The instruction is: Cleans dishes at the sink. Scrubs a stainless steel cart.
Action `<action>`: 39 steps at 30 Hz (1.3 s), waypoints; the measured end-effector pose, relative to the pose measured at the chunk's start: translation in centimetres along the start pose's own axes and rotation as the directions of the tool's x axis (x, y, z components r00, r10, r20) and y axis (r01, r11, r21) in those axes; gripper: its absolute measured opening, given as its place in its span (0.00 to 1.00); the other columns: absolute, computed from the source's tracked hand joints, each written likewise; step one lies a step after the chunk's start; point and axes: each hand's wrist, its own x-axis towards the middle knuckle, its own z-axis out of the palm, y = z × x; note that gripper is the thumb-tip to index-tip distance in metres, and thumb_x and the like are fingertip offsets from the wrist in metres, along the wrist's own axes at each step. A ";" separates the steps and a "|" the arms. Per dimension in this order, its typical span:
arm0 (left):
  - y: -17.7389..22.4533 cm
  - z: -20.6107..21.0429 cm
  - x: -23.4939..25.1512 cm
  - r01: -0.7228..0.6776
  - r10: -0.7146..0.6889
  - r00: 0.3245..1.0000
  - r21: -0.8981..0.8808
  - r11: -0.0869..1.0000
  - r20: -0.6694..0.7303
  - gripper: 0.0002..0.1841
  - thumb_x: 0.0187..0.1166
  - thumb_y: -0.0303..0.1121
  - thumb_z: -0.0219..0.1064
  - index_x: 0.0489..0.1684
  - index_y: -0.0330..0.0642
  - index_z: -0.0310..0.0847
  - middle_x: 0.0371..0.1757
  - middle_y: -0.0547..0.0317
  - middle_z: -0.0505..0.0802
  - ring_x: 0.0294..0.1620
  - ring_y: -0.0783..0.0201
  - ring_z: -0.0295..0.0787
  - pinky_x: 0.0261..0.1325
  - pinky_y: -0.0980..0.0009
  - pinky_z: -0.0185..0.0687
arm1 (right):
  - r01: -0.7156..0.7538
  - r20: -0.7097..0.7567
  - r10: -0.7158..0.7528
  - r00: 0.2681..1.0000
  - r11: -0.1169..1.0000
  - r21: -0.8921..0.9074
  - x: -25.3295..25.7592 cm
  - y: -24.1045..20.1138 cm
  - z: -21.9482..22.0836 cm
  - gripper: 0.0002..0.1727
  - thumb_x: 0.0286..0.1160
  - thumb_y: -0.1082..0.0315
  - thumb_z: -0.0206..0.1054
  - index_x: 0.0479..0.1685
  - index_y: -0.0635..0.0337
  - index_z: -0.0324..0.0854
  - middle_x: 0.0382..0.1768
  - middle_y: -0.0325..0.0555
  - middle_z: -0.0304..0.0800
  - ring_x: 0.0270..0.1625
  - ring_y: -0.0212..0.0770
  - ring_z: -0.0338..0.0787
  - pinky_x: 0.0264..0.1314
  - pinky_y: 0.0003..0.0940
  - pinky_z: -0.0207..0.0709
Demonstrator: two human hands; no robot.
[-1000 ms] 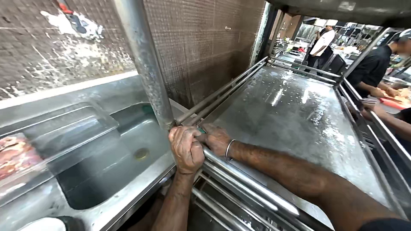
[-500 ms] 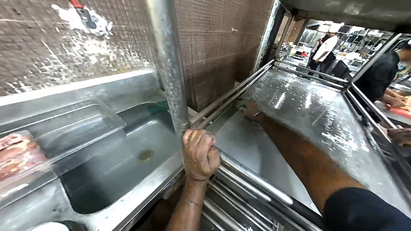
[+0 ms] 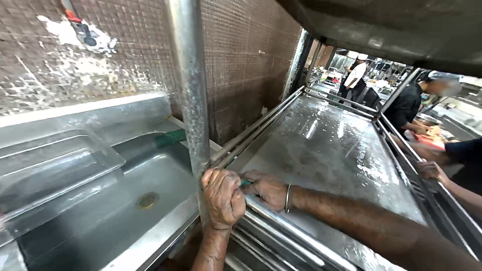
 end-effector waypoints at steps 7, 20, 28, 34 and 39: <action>-0.2 -0.3 -0.3 -0.013 0.012 1.000 0.016 1.000 0.010 0.21 0.82 0.42 0.42 0.25 0.46 0.78 0.28 0.58 0.88 0.40 0.61 0.85 0.70 0.56 0.68 | -0.486 -0.216 0.447 0.868 0.854 -0.188 3.6 12.9 -2.0 0.19 0.86 0.56 0.63 0.67 0.53 0.87 0.71 0.59 0.84 0.76 0.58 0.82 0.79 0.57 0.74; 0.1 -0.1 -0.3 0.014 -0.014 1.000 -0.006 1.000 -0.010 0.22 0.83 0.43 0.43 0.24 0.45 0.79 0.30 0.55 0.89 0.42 0.59 0.86 0.70 0.55 0.68 | -0.043 -0.145 0.040 0.989 0.999 -0.015 -2.5 -0.8 1.4 0.14 0.79 0.62 0.66 0.55 0.53 0.92 0.68 0.56 0.86 0.74 0.53 0.83 0.75 0.51 0.79; -0.2 -0.3 -0.1 -0.021 0.022 1.000 0.003 1.000 -0.003 0.21 0.83 0.43 0.43 0.24 0.46 0.77 0.29 0.58 0.88 0.41 0.60 0.85 0.69 0.56 0.69 | -0.509 -0.192 0.477 0.858 0.842 -0.182 4.8 13.4 -3.1 0.18 0.86 0.52 0.62 0.62 0.50 0.89 0.69 0.58 0.83 0.72 0.58 0.83 0.70 0.62 0.79; 0.2 -0.3 0.1 -0.017 0.017 1.000 0.057 0.998 -0.003 0.25 0.83 0.45 0.41 0.24 0.43 0.79 0.28 0.55 0.89 0.41 0.57 0.86 0.68 0.55 0.70 | -0.495 -0.209 0.469 0.858 0.864 -0.093 4.3 8.7 -2.0 0.16 0.82 0.57 0.67 0.56 0.56 0.90 0.58 0.60 0.89 0.65 0.59 0.87 0.69 0.62 0.80; 0.8 0.0 0.0 -0.013 0.014 1.000 0.063 0.998 -0.006 0.25 0.83 0.44 0.40 0.23 0.41 0.80 0.29 0.52 0.89 0.42 0.56 0.86 0.68 0.54 0.69 | -0.098 -0.095 0.096 0.991 0.995 -0.017 -2.3 -1.5 0.6 0.09 0.74 0.67 0.71 0.48 0.57 0.93 0.61 0.52 0.90 0.65 0.50 0.88 0.66 0.50 0.83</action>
